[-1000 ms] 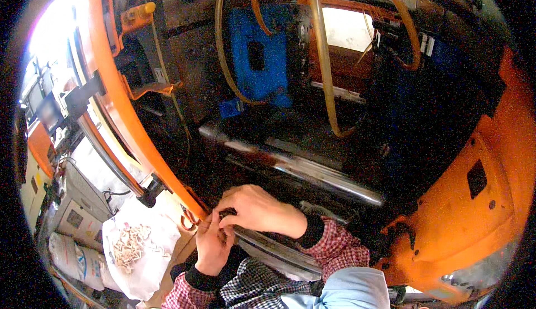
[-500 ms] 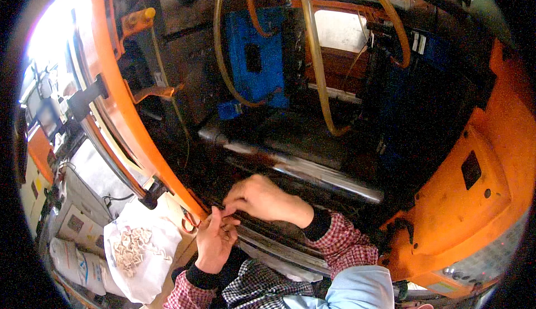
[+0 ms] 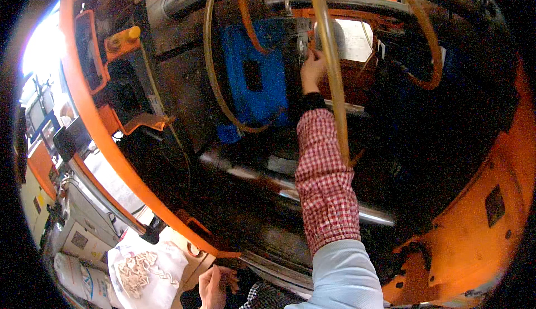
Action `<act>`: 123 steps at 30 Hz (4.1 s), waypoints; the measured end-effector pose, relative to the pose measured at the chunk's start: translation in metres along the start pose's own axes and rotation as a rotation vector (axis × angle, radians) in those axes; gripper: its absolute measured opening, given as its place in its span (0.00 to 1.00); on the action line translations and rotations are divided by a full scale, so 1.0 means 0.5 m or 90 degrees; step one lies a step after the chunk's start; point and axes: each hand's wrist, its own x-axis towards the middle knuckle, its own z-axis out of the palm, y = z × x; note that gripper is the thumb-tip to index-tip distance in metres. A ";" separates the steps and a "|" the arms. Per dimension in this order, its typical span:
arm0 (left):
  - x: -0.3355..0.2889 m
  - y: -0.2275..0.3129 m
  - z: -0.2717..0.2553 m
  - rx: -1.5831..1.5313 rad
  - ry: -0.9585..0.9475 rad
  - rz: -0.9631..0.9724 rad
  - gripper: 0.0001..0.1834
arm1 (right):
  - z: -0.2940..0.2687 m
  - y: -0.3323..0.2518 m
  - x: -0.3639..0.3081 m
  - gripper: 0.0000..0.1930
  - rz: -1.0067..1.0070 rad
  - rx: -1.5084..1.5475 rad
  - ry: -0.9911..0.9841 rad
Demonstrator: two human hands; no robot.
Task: The person repeatedly opens an injection molding machine, retrieves a white plastic component, and assembles it with a small metal pin. The assembled parts are placed into a bag on the workbench.
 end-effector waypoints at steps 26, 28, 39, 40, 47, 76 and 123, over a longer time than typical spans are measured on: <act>0.005 -0.050 0.005 0.012 0.026 -0.074 0.22 | 0.065 0.049 0.019 0.20 -0.156 -0.238 -0.119; -0.001 -0.050 0.003 0.005 0.032 -0.078 0.22 | 0.061 0.035 0.007 0.22 -0.150 -0.283 -0.169; -0.018 -0.041 0.015 0.012 -0.024 -0.057 0.20 | 0.010 0.071 0.022 0.21 -0.069 -0.187 -0.234; -0.024 -0.027 0.020 -0.002 -0.015 -0.074 0.20 | 0.002 0.079 0.013 0.21 -0.050 -0.193 -0.229; -0.034 -0.026 0.017 -0.023 -0.015 -0.093 0.18 | 0.018 0.115 -0.009 0.20 -0.125 -0.255 -0.237; -0.048 -0.020 0.019 0.017 -0.018 -0.099 0.17 | -0.042 0.229 -0.062 0.12 0.221 -0.240 -0.345; 0.008 0.208 0.006 0.287 -0.170 0.412 0.09 | -0.704 -0.333 -0.956 0.14 -0.320 0.331 -1.038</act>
